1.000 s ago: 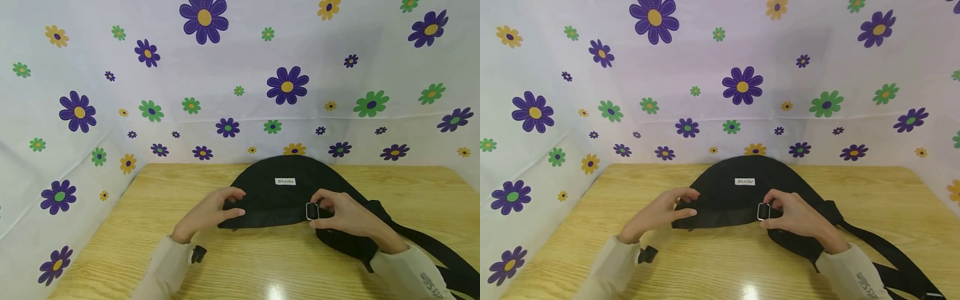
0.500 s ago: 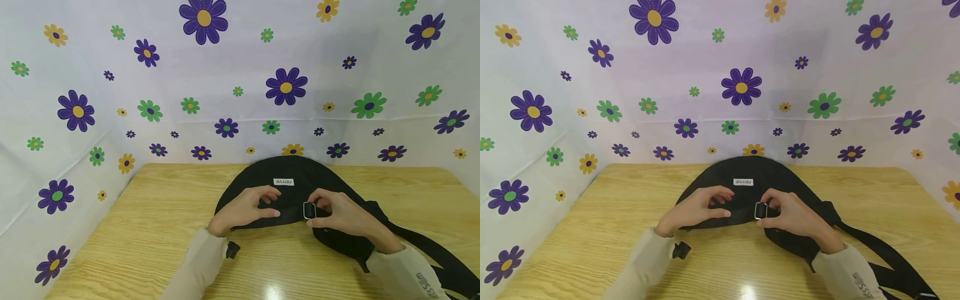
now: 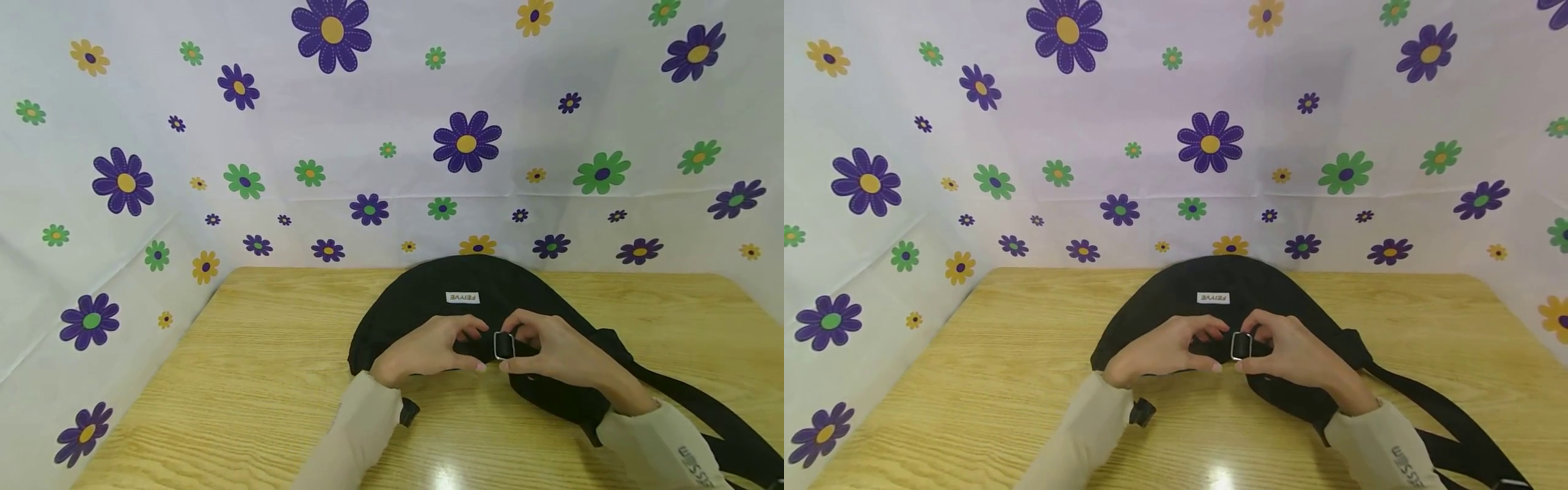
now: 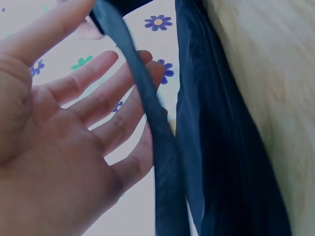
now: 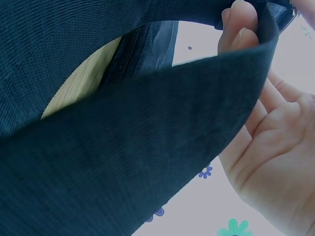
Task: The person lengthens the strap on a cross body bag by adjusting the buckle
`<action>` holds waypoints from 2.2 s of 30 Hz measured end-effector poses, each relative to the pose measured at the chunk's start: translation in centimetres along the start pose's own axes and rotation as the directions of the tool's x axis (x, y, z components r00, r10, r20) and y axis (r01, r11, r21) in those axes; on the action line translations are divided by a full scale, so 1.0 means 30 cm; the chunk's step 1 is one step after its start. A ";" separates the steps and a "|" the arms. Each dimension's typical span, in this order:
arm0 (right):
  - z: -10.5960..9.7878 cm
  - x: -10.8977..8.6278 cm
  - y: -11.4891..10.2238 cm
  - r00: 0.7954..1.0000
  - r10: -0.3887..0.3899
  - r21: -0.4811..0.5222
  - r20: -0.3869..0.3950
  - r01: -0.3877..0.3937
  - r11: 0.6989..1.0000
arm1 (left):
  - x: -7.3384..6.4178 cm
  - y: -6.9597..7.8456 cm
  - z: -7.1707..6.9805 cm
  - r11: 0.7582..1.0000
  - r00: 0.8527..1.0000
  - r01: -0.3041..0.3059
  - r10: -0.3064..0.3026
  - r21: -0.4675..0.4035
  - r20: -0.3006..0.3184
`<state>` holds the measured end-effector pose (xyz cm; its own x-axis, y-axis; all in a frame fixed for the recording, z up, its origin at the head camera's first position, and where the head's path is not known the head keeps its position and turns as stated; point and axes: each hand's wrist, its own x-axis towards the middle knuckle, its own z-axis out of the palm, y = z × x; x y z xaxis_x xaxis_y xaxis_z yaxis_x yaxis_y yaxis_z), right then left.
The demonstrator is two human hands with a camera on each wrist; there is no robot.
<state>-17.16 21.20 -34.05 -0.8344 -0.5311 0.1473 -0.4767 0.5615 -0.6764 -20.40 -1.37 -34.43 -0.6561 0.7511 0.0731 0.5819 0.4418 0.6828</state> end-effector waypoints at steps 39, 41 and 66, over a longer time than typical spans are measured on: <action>-0.037 -0.015 0.090 0.987 -0.097 0.626 0.128 -0.004 0.779 | 0.019 0.000 0.058 0.989 0.993 -0.082 0.071 -0.125 -0.089; -0.034 -0.013 0.094 0.986 -0.112 0.640 0.124 0.007 0.768 | 0.021 0.002 0.061 0.988 0.993 -0.083 0.071 -0.134 -0.090; -0.043 -0.018 0.115 0.943 -0.084 0.550 0.321 -0.114 0.827 | 0.008 -0.002 0.037 0.987 0.988 -0.092 0.074 -0.135 -0.135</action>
<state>-18.71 24.26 -35.53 -0.6585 -0.7517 -0.0359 -0.1477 0.1759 -0.9733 -20.05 -0.67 -35.27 -0.6702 0.7085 0.2208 0.5697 0.3005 0.7649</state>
